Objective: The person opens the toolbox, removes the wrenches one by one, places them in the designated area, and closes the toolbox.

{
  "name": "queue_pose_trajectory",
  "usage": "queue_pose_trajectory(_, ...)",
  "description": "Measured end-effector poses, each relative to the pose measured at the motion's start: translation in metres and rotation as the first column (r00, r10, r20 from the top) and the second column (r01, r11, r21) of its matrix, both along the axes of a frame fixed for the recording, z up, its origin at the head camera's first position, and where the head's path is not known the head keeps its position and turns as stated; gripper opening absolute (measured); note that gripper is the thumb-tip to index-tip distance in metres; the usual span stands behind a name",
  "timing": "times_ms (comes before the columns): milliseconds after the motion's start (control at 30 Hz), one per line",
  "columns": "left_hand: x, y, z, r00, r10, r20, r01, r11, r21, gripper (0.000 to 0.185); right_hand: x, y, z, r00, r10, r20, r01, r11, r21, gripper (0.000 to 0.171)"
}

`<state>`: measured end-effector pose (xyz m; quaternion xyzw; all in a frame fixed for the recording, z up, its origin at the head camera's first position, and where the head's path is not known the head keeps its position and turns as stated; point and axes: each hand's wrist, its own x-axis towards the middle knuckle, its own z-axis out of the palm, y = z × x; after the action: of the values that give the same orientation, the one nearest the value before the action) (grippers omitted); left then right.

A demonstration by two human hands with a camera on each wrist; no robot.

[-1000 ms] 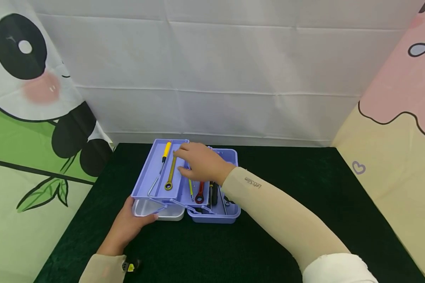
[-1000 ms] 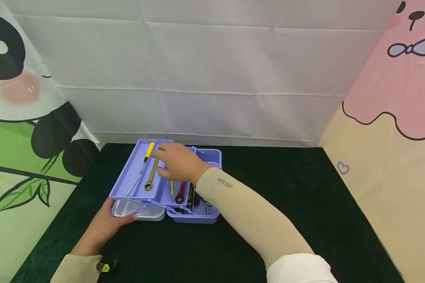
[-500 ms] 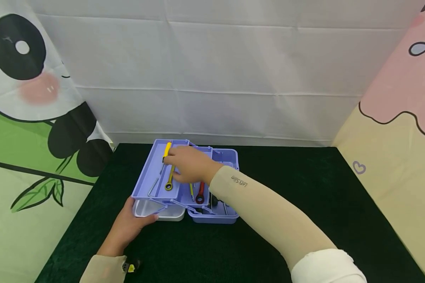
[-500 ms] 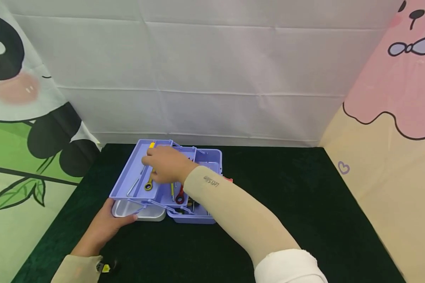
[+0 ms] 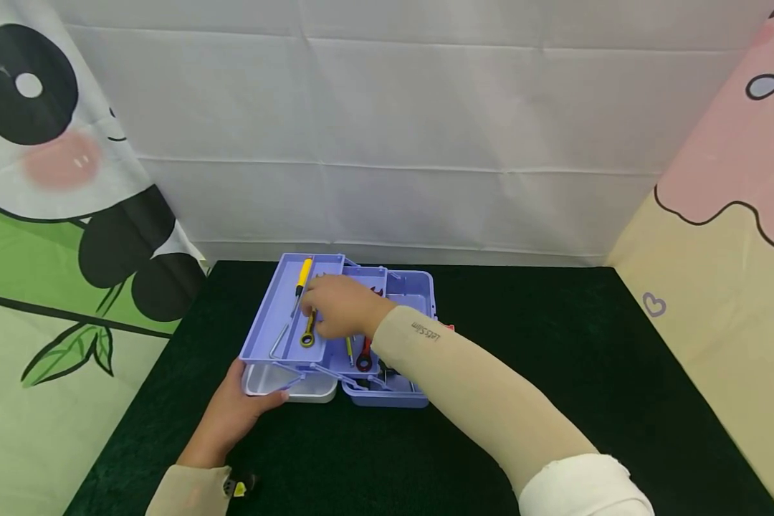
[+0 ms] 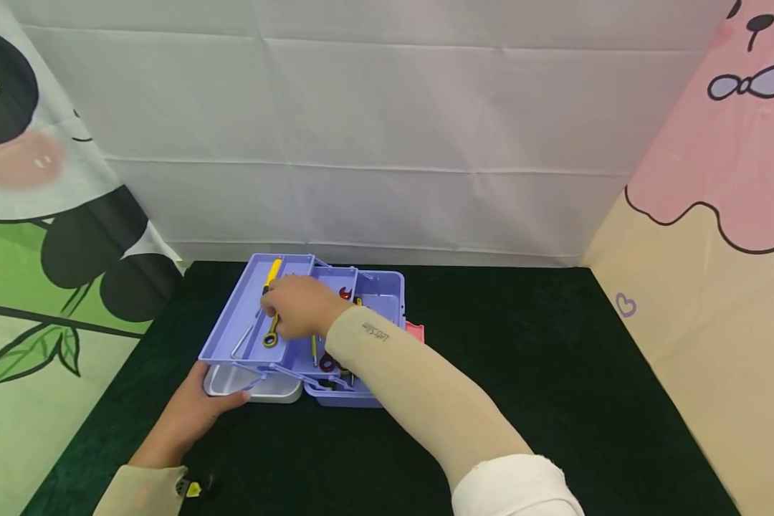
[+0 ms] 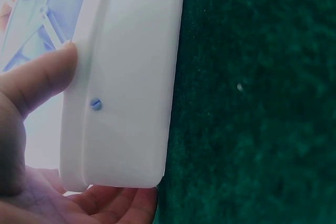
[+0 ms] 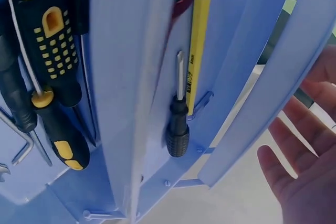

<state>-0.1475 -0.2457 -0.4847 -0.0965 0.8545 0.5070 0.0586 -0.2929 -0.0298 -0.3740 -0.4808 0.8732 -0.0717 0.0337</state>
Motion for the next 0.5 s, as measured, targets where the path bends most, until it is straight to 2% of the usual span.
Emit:
queue_pose_trajectory(200, 0.0, 0.0, 0.002, 1.0, 0.009, 0.024, -0.008, 1.0, -0.027, 0.121, 0.003, -0.013, 0.0, 1.0, -0.014, 0.001, 0.014, 0.998, 0.068, 0.018)
queue_pose_trajectory(500, -0.002, -0.001, 0.002, 0.999, 0.004, 0.042, -0.002, 0.999, -0.038, 0.121, 0.008, -0.023, 0.001, 1.0, 0.005, 0.016, -0.008, 0.99, 0.143, 0.013)
